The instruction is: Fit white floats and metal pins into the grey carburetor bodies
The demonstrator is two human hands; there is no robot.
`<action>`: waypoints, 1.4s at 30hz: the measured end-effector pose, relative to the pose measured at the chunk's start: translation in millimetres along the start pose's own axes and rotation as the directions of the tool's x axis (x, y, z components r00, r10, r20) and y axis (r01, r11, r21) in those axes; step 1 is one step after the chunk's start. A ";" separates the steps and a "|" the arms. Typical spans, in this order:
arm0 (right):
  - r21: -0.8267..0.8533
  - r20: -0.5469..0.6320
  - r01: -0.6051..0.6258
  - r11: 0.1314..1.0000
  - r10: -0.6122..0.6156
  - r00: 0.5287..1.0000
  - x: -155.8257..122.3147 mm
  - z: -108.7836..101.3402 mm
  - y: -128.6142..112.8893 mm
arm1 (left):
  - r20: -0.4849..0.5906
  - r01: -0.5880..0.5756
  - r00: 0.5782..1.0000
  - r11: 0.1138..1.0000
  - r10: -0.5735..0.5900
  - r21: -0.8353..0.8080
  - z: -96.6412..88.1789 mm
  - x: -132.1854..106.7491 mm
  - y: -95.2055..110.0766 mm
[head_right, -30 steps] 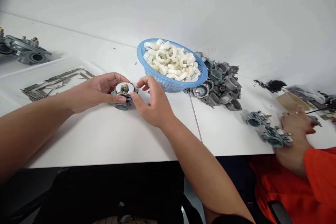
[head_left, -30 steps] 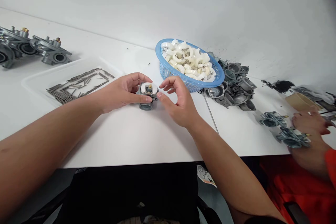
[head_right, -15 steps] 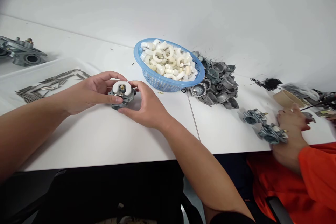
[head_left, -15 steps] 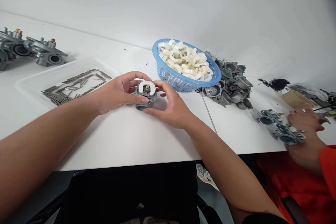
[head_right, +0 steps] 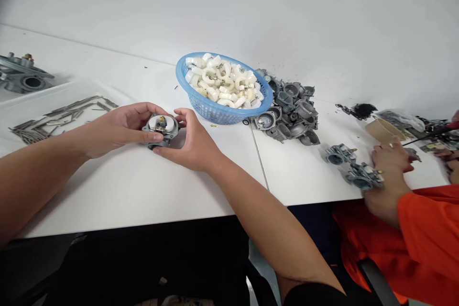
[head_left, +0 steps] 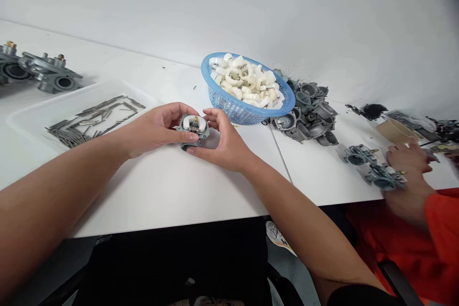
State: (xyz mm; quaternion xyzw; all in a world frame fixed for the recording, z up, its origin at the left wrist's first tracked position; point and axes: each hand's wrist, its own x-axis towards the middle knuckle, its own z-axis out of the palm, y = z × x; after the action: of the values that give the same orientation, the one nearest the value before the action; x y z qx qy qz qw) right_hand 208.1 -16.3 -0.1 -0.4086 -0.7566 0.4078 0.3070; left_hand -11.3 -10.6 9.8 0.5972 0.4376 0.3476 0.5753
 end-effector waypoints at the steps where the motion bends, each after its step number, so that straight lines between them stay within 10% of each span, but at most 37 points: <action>1: 0.006 -0.001 -0.006 1.000 0.006 1.000 0.5 0.1 0.2 | 0.008 -0.010 1.000 1.000 0.010 0.009 0.1 -0.2 -0.1; 12: 0.098 0.051 0.085 0.992 -0.090 0.995 1.3 4.4 7.1 | 0.000 0.036 0.999 0.995 -0.036 0.094 -1.0 1.0 -6.9; 23: 0.120 0.031 -0.082 0.989 0.079 0.996 -28.0 -8.1 0.6 | 0.045 0.021 0.999 0.991 -0.027 0.136 -0.7 -1.8 -12.4; 35: 0.191 -0.235 -0.263 0.946 0.304 0.923 -118.7 -71.1 18.1 | 0.100 0.003 0.994 0.962 -0.031 0.273 -2.3 -3.6 -14.3; 42: 0.057 -0.323 -0.226 0.972 0.232 0.918 -150.7 -106.9 -5.1 | 0.060 -0.048 0.998 0.970 0.034 0.239 -5.3 -1.8 -22.0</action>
State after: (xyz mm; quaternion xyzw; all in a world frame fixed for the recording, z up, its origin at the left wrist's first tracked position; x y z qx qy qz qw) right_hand 363.5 -109.8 35.7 -0.5535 -0.6383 0.3743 0.3822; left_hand -19.6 -11.3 -11.4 0.6807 0.4478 0.2872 0.5035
